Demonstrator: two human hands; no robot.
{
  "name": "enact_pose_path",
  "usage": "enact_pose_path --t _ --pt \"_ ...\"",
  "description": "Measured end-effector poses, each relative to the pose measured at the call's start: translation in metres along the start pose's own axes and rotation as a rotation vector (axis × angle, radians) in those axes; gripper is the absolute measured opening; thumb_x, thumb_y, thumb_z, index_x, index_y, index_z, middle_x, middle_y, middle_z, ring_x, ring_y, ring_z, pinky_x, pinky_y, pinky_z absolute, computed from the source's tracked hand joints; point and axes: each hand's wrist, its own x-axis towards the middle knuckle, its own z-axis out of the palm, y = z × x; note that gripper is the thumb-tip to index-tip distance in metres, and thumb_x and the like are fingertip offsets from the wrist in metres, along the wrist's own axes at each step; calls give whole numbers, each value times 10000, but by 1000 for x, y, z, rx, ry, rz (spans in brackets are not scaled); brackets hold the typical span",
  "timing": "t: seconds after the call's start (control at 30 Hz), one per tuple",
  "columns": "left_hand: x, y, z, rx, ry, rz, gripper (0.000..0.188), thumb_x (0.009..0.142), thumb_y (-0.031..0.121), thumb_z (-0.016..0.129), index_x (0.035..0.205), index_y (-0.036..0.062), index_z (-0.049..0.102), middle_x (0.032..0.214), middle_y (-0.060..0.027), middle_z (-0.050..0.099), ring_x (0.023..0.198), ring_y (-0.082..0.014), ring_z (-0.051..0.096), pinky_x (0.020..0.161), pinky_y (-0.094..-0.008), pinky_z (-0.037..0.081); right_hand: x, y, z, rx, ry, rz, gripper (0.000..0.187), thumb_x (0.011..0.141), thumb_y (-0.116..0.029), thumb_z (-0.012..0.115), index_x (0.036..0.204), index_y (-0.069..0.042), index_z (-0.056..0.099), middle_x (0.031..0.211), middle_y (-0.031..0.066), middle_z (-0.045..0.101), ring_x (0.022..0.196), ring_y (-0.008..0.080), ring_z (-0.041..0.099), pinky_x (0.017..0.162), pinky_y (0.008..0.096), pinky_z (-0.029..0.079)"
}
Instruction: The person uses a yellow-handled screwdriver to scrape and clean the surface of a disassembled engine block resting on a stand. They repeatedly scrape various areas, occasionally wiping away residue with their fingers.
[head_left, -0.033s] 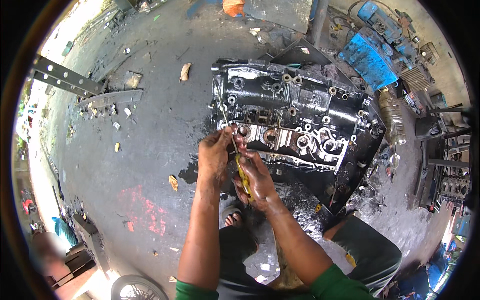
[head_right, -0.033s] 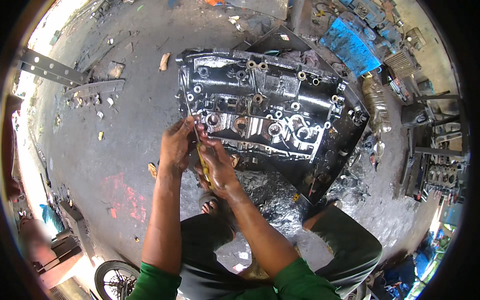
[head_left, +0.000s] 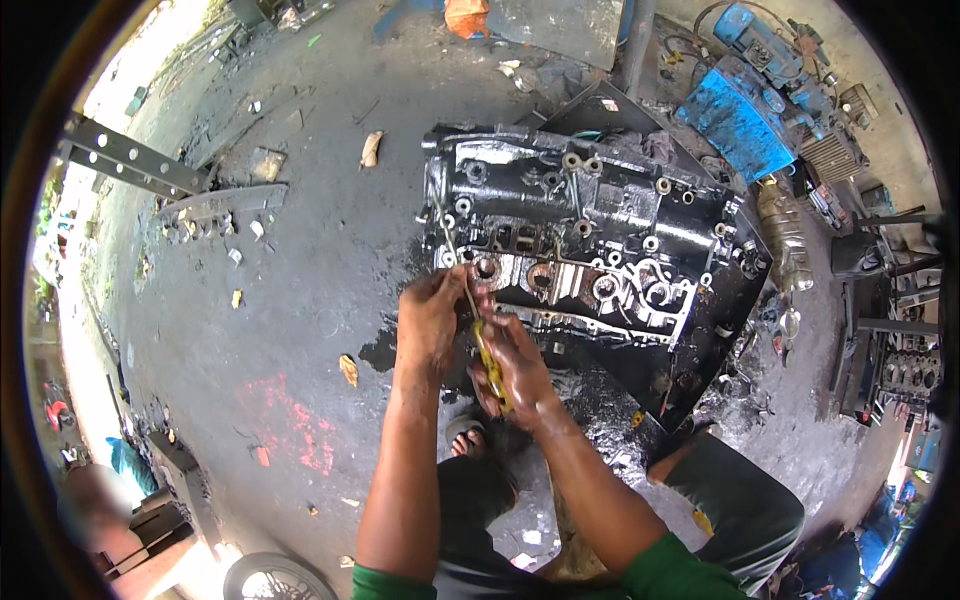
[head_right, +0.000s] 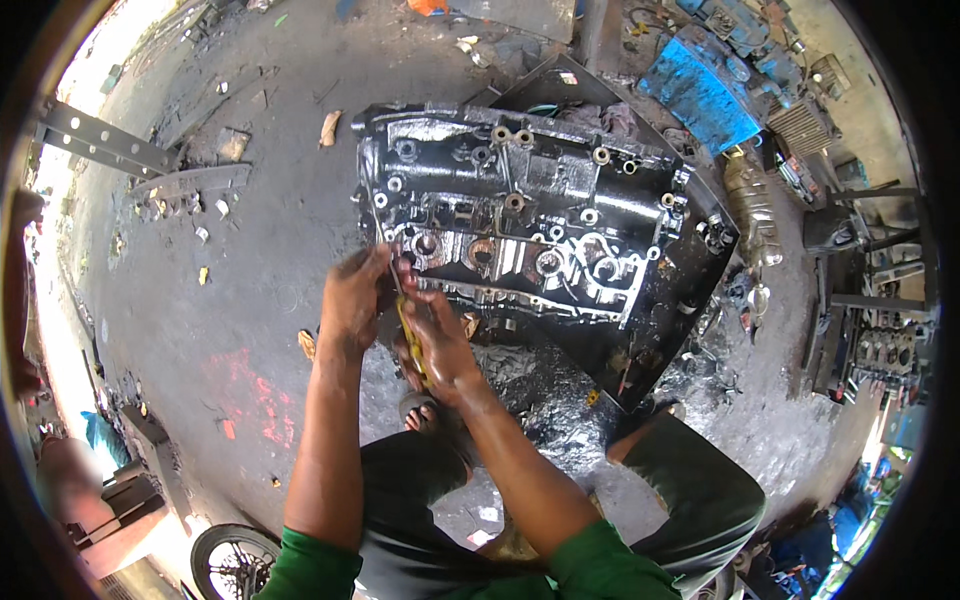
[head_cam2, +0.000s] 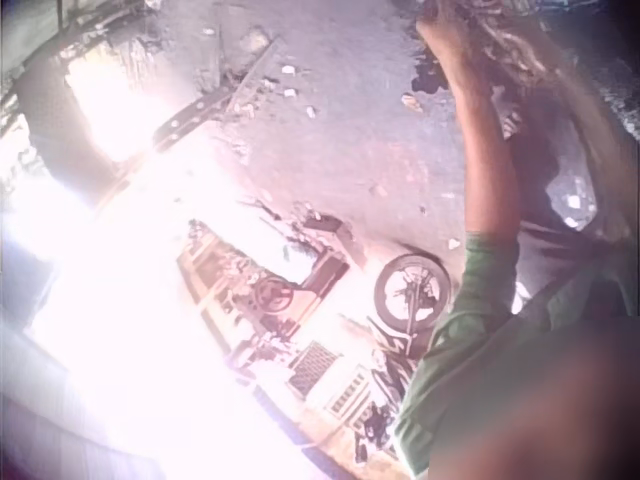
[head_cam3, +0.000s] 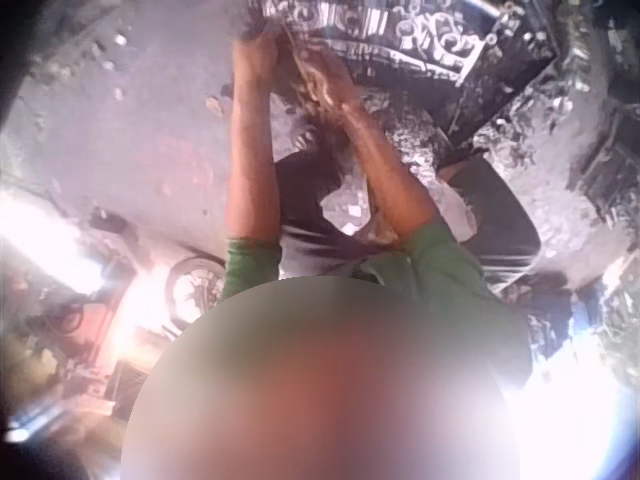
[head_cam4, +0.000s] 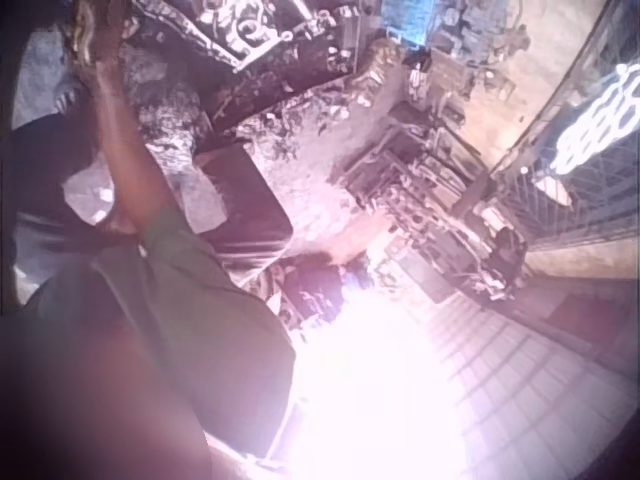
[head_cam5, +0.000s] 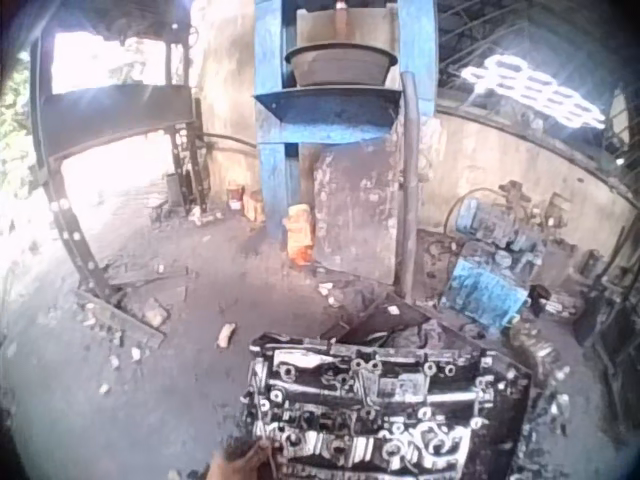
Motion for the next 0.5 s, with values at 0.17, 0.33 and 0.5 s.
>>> enact_pose_path --t 0.17,0.33,0.5 --pt "-11 -1 1 102 88 -126 252 994 203 560 1079 -30 609 861 -79 660 703 -155 641 628 -284 540 -8 0 -2 -3 54 23 277 992 -242 527 1236 -141 443 886 41 481 579 153 499 335 267 343" --pt "6 -3 9 74 85 75 287 999 226 562 1073 -45 623 811 -74 651 678 -138 627 580 -270 519 8 -2 -2 42 -85 -125 270 990 -289 557 1207 -166 453 867 21 473 558 137 498 327 266 342" --pt "-4 -6 15 159 128 48 296 1008 207 536 1072 -66 631 782 -74 649 659 -136 619 589 -265 508 5 2 -13 -144 116 43 348 990 -299 563 1242 -91 444 842 66 509 573 166 542 328 273 378"
